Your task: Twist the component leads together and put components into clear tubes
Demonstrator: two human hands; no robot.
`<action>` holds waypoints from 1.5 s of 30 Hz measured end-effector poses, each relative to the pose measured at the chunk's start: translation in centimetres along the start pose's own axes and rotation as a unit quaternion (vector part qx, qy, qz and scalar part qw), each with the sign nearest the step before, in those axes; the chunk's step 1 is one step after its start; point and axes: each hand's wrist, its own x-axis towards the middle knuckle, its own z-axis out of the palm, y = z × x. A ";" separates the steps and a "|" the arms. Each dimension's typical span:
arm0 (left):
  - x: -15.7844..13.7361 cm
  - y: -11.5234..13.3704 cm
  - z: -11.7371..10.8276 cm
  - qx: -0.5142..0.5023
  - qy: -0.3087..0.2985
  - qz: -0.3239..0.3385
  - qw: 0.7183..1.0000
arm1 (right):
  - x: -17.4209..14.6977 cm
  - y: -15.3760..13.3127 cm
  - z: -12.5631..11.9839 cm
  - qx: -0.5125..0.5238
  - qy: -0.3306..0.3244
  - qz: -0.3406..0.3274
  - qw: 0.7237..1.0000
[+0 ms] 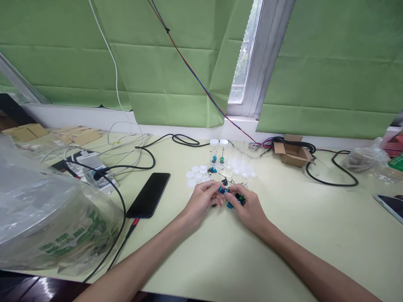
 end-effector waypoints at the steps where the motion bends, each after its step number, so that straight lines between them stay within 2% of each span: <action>1: 0.0 0.0 0.0 0.000 0.000 -0.001 1.000 | 0.0 0.0 0.0 0.000 -0.001 0.002 1.000; 10: 0.1 0.1 0.1 -0.006 0.009 -0.002 1.000 | 0.0 0.0 0.1 0.000 -0.002 0.004 1.000; 17: 0.2 -0.1 -0.1 -0.006 0.001 0.010 1.000 | -0.1 0.0 0.0 0.029 0.004 -0.025 0.999; 31: 0.0 -0.1 0.0 0.002 -0.007 -0.002 1.000 | 0.0 0.0 0.1 0.017 -0.016 0.009 1.000; 37: 0.0 0.0 0.1 0.004 -0.007 -0.008 1.000 | 0.1 0.1 0.1 0.006 -0.024 0.002 1.000; 45: 0.1 0.0 0.0 -0.002 0.006 0.003 1.000 | -0.1 0.2 0.1 0.026 0.000 -0.018 0.999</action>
